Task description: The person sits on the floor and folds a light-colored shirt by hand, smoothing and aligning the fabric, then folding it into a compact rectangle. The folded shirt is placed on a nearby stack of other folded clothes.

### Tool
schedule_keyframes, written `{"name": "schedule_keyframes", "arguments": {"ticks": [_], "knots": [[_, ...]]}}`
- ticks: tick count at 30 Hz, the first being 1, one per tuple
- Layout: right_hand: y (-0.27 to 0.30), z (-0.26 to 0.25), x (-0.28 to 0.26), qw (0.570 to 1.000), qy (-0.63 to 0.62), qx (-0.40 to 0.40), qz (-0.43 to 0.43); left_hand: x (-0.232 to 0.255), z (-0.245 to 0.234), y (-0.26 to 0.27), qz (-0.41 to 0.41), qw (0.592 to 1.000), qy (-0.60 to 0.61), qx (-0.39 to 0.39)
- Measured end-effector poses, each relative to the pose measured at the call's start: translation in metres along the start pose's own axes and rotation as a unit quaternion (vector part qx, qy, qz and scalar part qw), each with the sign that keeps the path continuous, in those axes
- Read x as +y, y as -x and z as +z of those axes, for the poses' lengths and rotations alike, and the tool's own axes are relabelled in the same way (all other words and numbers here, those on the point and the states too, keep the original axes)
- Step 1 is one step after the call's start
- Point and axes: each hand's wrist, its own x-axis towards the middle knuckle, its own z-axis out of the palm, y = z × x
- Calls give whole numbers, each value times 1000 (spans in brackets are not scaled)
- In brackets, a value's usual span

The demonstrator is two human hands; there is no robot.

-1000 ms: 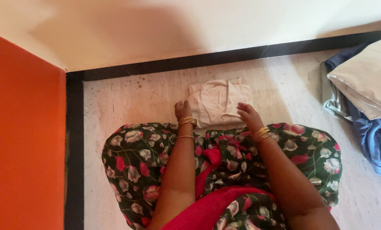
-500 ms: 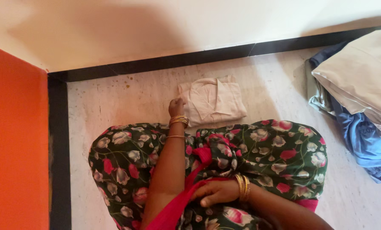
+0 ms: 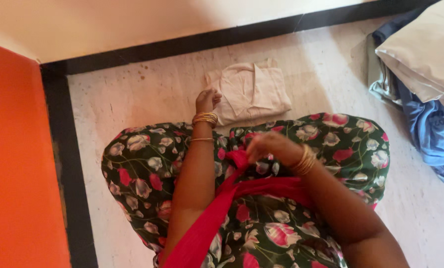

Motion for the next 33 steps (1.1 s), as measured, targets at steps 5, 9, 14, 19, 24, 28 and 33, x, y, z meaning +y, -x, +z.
{"name": "schedule_keyframes", "arguments": {"ticks": [5,9,14,19,24,28,33], "knots": [[34,-30,-11,997,13,-47,-59,-1,9,10,-12,999,-18,-27],[1,55,36,938,281,-201,6,-1,22,9,-26,998,-9,-63],[-27,10,31,947,257,-193,13,-3,26,22,59,992,-111,-25],[-97,-123,9,920,243,256,-170,-7,57,48,360,792,-481,109],[-149,-173,80,634,677,353,-125,-23,77,67,206,695,-689,-13],[-173,-183,119,617,708,342,-13,-29,74,63,142,675,-722,-56],[-171,-185,114,622,701,347,-20,-30,78,58,122,684,-716,-67]]}}
